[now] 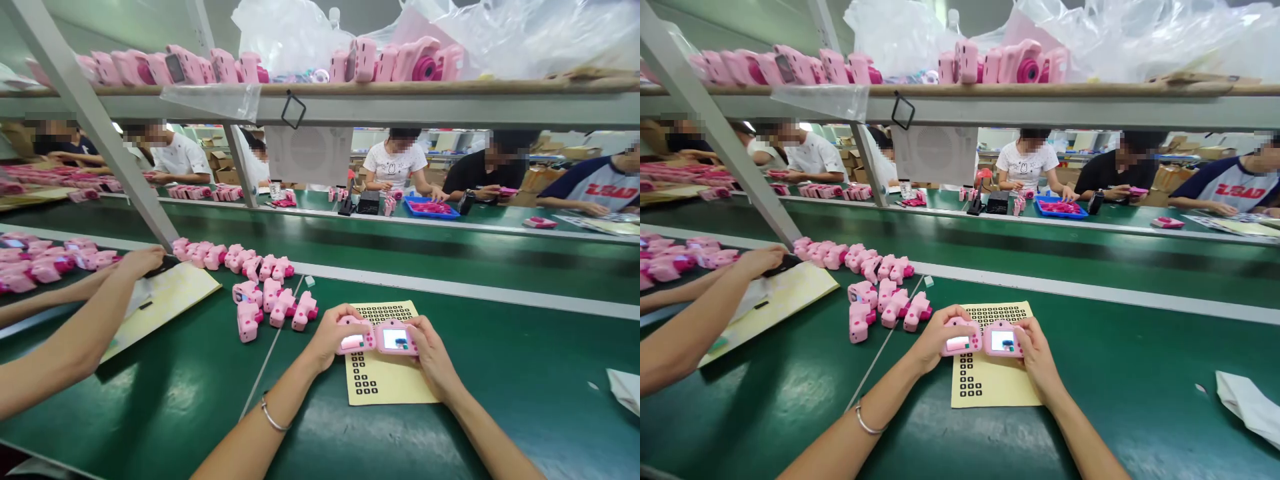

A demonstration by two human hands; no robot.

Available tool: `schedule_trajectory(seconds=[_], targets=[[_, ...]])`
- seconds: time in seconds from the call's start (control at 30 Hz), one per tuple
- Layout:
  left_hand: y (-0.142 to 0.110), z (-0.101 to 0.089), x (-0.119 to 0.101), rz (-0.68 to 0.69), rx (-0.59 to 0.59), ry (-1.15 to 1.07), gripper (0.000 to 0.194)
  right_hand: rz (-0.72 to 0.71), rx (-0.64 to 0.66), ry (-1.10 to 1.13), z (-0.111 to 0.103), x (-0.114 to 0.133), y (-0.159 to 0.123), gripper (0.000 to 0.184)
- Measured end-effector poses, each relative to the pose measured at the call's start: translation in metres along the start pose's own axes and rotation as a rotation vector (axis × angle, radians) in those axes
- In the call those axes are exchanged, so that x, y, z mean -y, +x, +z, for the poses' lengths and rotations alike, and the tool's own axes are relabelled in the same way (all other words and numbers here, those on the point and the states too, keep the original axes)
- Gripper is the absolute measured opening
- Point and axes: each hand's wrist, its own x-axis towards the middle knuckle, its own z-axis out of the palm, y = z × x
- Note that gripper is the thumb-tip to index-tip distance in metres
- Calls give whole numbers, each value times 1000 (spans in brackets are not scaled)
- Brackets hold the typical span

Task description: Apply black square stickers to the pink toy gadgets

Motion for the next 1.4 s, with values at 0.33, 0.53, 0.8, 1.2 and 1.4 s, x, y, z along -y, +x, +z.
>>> schedule_trajectory(seconds=[0.33, 0.53, 0.8, 1.2, 1.4], targets=[[0, -12, 14, -38, 94, -40, 32, 15, 52, 78, -4, -6, 6, 51], [2, -15, 17, -55, 114, -66, 36, 1, 67, 101, -6, -9, 5, 47], [2, -11, 13, -74, 74, -76, 40, -25, 96, 83, -7, -6, 3, 46], [3, -10, 9, -85, 53, -60, 38, -44, 69, 44, -11, -15, 4, 33], [2, -11, 10, -89, 60, -57, 37, -35, 34, -9, -12, -11, 0, 35]])
